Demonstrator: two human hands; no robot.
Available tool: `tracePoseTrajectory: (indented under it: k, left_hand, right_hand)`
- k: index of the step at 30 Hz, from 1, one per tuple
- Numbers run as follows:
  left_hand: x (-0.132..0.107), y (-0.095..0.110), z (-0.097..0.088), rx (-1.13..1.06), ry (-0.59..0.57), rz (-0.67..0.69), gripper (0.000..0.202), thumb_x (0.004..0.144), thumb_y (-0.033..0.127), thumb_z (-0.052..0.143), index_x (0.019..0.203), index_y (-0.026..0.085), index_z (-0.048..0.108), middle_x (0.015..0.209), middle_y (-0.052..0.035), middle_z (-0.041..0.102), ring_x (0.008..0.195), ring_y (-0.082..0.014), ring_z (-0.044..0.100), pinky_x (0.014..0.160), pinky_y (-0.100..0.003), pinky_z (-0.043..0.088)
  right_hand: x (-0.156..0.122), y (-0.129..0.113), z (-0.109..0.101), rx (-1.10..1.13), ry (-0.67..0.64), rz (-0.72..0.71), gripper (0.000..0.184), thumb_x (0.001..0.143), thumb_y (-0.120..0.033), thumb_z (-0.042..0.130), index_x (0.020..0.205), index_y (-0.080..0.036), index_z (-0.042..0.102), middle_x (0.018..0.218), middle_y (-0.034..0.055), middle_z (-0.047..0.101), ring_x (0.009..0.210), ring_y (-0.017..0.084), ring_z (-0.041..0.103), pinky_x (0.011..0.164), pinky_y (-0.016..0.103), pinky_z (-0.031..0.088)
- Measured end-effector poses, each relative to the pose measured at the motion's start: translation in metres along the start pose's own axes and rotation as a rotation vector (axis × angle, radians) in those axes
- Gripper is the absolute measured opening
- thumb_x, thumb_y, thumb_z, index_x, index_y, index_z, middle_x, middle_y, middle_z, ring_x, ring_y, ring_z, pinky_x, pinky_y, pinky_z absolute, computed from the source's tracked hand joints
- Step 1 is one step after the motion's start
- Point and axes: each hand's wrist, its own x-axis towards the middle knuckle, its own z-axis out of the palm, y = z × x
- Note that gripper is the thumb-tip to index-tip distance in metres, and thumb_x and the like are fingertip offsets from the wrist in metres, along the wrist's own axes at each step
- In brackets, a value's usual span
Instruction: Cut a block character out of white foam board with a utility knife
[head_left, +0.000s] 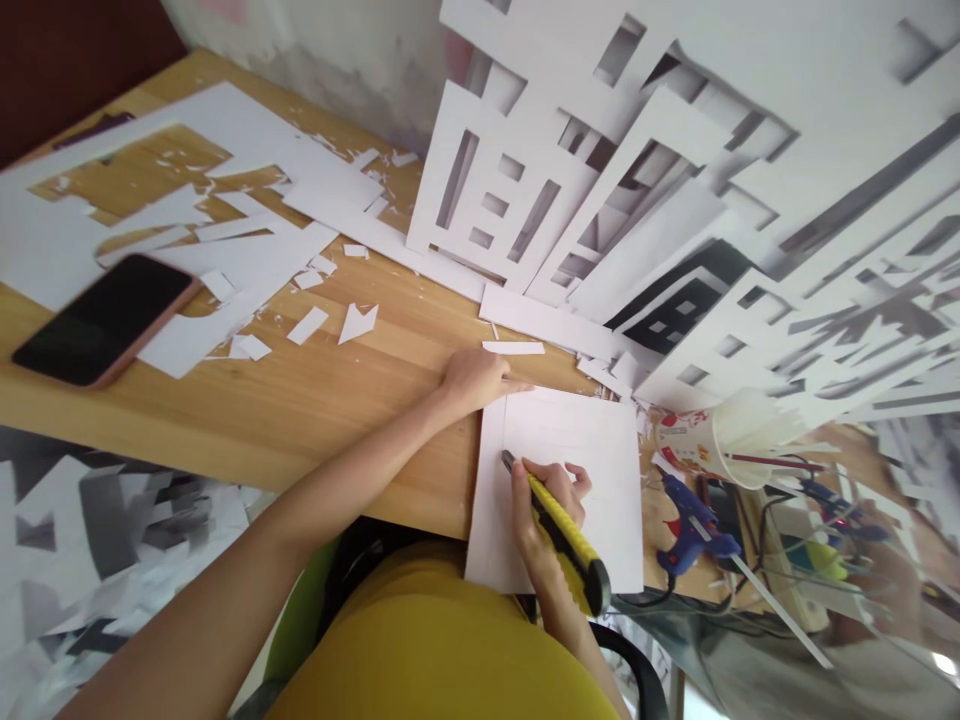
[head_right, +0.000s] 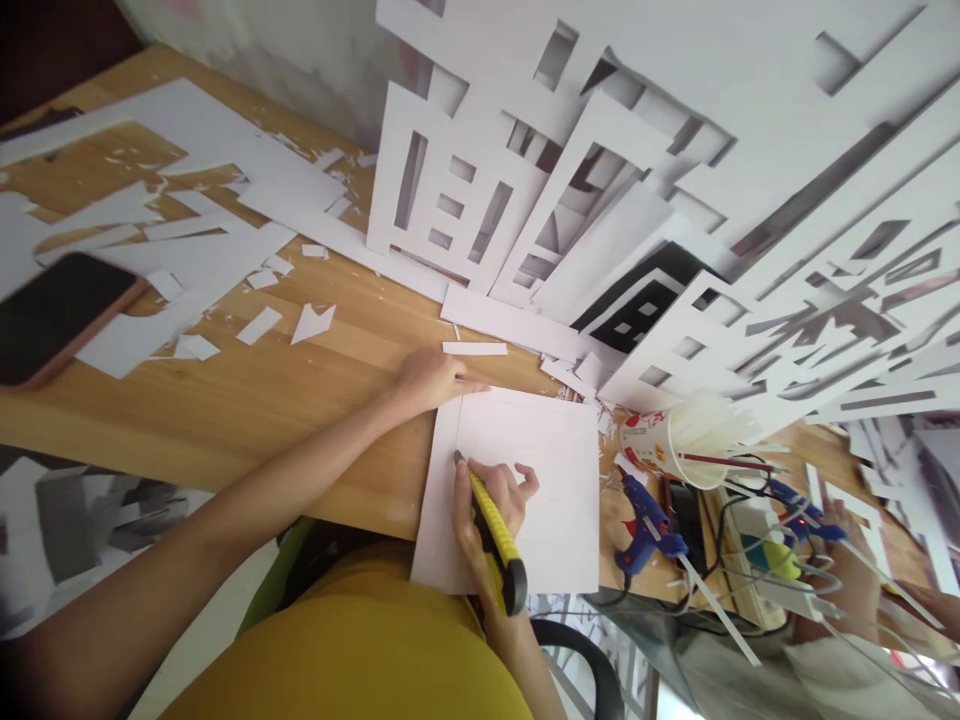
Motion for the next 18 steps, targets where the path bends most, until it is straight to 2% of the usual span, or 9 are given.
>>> tracePoseTrajectory:
  k: [4,12,15,18]
  left_hand:
    - [0.0,0.001,-0.001,-0.004,0.002,-0.008,0.066,0.089,0.076,0.051,0.062,0.018,0.069,0.057,-0.0073,0.062,0.061,-0.0206,0.058,0.057,-0.031,0.025]
    - [-0.001,0.001,-0.006,-0.091,0.004,0.006,0.067,0.086,0.078,0.054,0.055,0.019,0.062,0.052,-0.0034,0.057,0.053,-0.0165,0.049,0.056,-0.031,0.022]
    - [0.001,-0.001,-0.003,-0.102,0.019,-0.007,0.065,0.083,0.077,0.059,0.053,0.019,0.059,0.05,-0.0021,0.053,0.053,-0.0161,0.047,0.057,-0.031,0.022]
    - [0.003,-0.005,-0.002,-0.191,0.073,0.008,0.064,0.084,0.072,0.061,0.049,0.02,0.049,0.048,0.0012,0.045,0.051,-0.0135,0.04,0.057,-0.031,0.02]
  right_hand:
    - [-0.003,-0.004,-0.001,-0.021,0.076,-0.1,0.012,0.095,-0.024,0.061,0.083,-0.023,0.059,0.071,-0.0055,0.07,0.057,0.012,0.059,0.102,0.048,0.038]
    - [0.003,-0.006,-0.001,-0.007,0.141,-0.232,0.011,0.088,-0.015,0.064,0.087,-0.024,0.057,0.064,-0.0093,0.065,0.05,0.01,0.058,0.1,0.052,0.037]
    - [0.003,-0.002,-0.012,0.074,0.285,-0.237,0.012,0.088,-0.016,0.062,0.088,-0.025,0.054,0.062,-0.0079,0.061,0.052,0.013,0.057,0.1,0.055,0.04]
    - [0.009,0.01,-0.034,0.069,0.468,-0.134,0.016,0.092,-0.029,0.058,0.081,-0.028,0.046,0.054,-0.0055,0.051,0.053,0.019,0.052,0.092,0.057,0.045]
